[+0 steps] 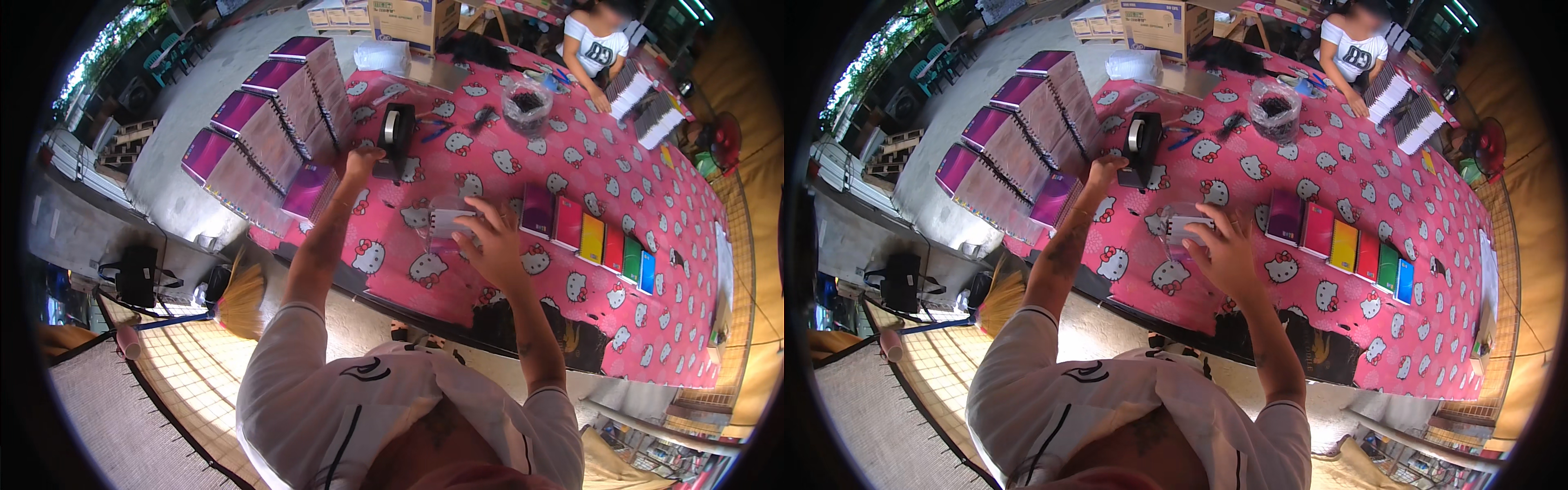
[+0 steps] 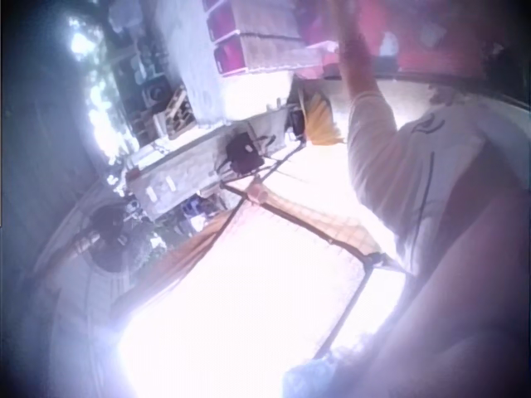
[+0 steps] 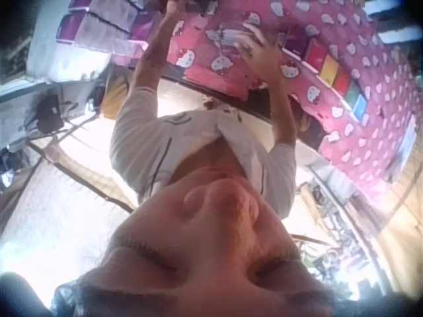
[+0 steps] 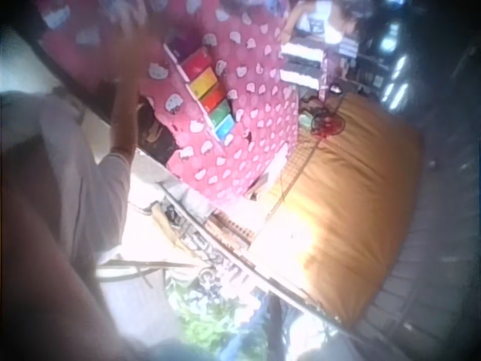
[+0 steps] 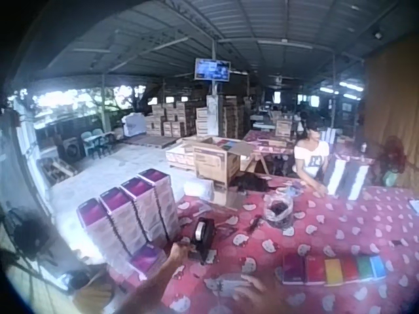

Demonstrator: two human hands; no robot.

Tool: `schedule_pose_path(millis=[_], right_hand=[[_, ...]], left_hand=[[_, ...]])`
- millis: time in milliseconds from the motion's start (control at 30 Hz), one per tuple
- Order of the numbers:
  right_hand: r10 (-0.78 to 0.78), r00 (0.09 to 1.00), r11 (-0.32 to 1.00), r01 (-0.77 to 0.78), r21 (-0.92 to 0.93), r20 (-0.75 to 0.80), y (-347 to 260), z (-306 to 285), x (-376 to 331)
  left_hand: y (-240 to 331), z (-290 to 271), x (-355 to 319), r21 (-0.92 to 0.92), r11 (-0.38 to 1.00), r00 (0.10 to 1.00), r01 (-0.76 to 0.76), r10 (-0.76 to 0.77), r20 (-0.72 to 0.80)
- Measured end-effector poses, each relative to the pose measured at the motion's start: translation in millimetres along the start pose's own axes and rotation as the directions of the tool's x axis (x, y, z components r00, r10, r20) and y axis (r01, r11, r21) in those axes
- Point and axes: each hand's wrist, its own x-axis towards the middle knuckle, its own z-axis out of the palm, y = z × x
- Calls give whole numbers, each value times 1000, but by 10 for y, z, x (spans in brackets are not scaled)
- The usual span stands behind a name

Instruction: The person places small notebooks into individual plastic sleeves by hand and then stacks the sleeved notebooks onto a pile on the table.

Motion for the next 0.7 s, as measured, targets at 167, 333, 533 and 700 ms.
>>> schedule_pose_path(millis=[167, 333, 533, 700], right_hand=[[-16, 997, 996, 9, -83, -82, -203, 265, 105], [19, 1000, 983, -22, -183, -17, -270, 391, 95], [25, 1000, 982, -25, -188, 2, -263, 473, 159], [-35, 999, 988, 37, -150, 14, -271, 352, 253]], left_hand=[[-604, 162, -208, -105, 956, 931, -273, 236, -278], [106, 66, -504, 914, 402, 906, -52, 404, -126], [493, 240, -1343, -164, 928, 641, -334, 351, 683], [833, 441, -1504, 101, 756, 612, -647, 436, 660]])
